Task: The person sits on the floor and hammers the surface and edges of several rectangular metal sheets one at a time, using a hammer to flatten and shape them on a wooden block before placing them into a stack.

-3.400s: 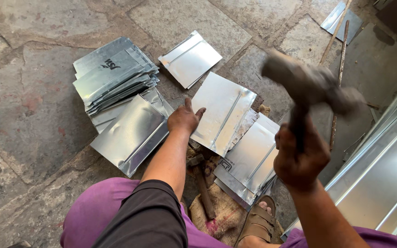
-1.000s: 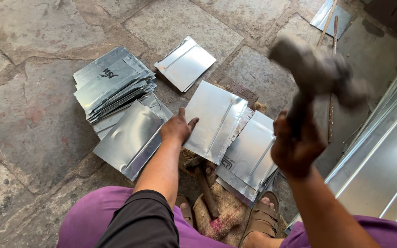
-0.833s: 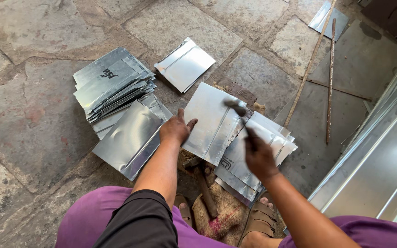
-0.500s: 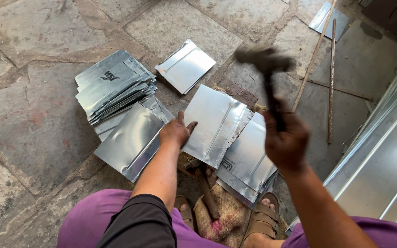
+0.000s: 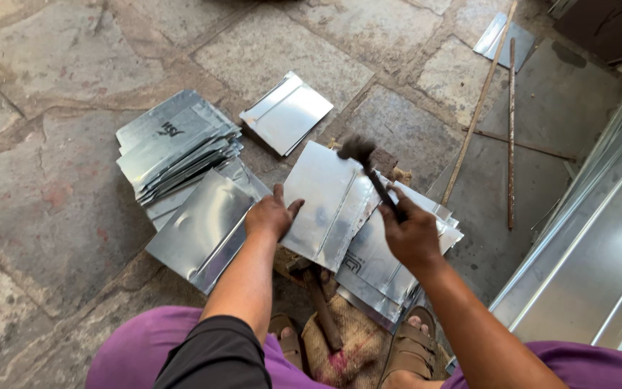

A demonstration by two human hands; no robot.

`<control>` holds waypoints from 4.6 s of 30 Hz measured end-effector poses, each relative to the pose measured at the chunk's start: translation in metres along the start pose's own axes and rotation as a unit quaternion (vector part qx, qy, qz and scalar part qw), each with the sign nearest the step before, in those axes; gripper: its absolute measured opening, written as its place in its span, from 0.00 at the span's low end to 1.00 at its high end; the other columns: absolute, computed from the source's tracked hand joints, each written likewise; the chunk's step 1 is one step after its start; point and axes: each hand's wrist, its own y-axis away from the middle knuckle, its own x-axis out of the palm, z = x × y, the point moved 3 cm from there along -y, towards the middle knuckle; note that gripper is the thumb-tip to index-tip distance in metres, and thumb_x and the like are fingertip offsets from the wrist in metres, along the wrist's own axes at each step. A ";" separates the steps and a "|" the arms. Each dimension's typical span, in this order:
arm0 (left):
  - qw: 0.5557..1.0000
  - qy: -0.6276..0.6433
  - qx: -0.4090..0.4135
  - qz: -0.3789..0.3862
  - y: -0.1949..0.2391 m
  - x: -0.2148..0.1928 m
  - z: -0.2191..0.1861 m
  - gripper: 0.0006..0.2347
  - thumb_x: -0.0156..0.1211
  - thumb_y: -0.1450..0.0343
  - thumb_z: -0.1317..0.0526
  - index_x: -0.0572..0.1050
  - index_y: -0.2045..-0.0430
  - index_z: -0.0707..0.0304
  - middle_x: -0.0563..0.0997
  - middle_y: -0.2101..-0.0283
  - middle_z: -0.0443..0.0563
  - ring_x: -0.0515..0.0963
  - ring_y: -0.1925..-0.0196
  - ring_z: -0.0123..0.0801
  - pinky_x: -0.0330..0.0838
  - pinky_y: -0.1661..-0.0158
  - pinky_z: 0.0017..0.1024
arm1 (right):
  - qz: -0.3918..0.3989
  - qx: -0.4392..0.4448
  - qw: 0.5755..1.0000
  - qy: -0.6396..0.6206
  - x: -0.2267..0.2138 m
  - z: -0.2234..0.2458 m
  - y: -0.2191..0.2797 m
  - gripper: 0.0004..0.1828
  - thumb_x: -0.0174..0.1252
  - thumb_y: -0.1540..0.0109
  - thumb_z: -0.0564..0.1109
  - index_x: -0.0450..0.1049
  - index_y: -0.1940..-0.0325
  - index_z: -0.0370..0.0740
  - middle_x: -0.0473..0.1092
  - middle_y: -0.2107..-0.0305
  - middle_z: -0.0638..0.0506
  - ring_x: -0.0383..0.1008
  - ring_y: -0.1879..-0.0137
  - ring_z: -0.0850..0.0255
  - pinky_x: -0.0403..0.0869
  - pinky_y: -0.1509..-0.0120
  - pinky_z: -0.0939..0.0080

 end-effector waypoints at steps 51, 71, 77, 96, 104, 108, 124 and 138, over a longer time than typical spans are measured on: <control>1.000 0.007 -0.010 0.010 0.010 0.000 0.013 0.39 0.39 0.26 0.31 0.48 0.26 0.58 0.80 0.47 0.63 0.81 0.46 0.50 0.78 0.51 0.43 | -0.046 -0.139 0.989 0.038 0.040 -0.059 -0.014 0.25 0.59 0.34 0.44 0.69 0.32 0.37 0.77 0.62 0.33 0.80 0.58 0.44 0.77 0.52 0.53; 0.997 0.075 -0.036 0.000 -0.009 0.015 0.032 0.38 0.54 0.31 0.34 0.57 0.31 0.59 0.79 0.46 0.65 0.79 0.43 0.53 0.75 0.45 0.44 | 0.013 0.051 0.999 -0.010 0.048 -0.089 -0.034 0.26 0.59 0.37 0.48 0.71 0.35 0.40 0.77 0.56 0.36 0.80 0.51 0.46 0.74 0.44 0.53; 0.977 0.206 0.031 0.033 -0.022 -0.017 0.033 0.31 0.64 0.31 0.41 0.72 0.46 0.74 0.78 0.46 0.70 0.80 0.42 0.53 0.73 0.43 0.41 | 0.024 0.107 0.994 0.001 0.050 -0.120 -0.053 0.23 0.60 0.38 0.48 0.76 0.40 0.38 0.78 0.58 0.35 0.80 0.50 0.43 0.74 0.43 0.52; 0.940 -0.020 0.248 -0.234 -0.012 -0.035 -0.012 0.13 0.43 0.24 0.64 0.77 0.52 0.47 0.76 0.37 0.39 0.70 0.30 0.36 0.72 0.45 0.41 | -0.182 0.198 0.934 -0.236 -0.050 -0.124 -0.044 0.13 0.61 0.34 0.44 0.77 0.51 0.31 0.67 0.80 0.54 0.64 0.80 0.67 0.62 0.79 0.61; 0.969 0.180 -0.089 -0.142 -0.105 0.054 0.036 0.27 0.51 0.30 0.49 0.69 0.38 0.63 0.71 0.37 0.69 0.73 0.38 0.63 0.72 0.47 0.50 | -0.228 -0.014 0.907 -0.355 -0.085 -0.034 -0.021 0.13 0.62 0.33 0.45 0.74 0.48 0.34 0.66 0.78 0.57 0.64 0.79 0.70 0.63 0.78 0.66; 0.957 0.195 -0.133 0.167 -0.114 0.095 0.032 0.32 0.57 0.31 0.36 0.78 0.48 0.72 0.81 0.45 0.67 0.83 0.44 0.54 0.75 0.43 0.42 | -0.219 -0.162 0.887 -0.374 -0.106 0.009 -0.008 0.16 0.59 0.28 0.48 0.68 0.42 0.36 0.65 0.75 0.56 0.66 0.76 0.69 0.66 0.73 0.67; 0.974 0.192 -0.108 -0.046 -0.041 0.004 -0.021 0.38 0.52 0.30 0.34 0.52 0.32 0.60 0.68 0.37 0.67 0.84 0.50 0.50 0.87 0.63 0.39 | -0.267 -0.413 0.845 -0.211 -0.131 0.037 0.034 0.19 0.49 0.20 0.53 0.58 0.30 0.43 0.68 0.72 0.50 0.65 0.78 0.69 0.68 0.68 0.70; 0.981 0.130 -0.071 -0.125 -0.071 0.029 -0.019 0.38 0.46 0.27 0.32 0.49 0.29 0.58 0.72 0.41 0.68 0.83 0.50 0.53 0.81 0.62 0.42 | -0.001 -0.052 0.998 0.033 -0.015 0.011 0.010 0.20 0.62 0.37 0.47 0.76 0.40 0.44 0.81 0.71 0.45 0.77 0.72 0.59 0.73 0.68 0.57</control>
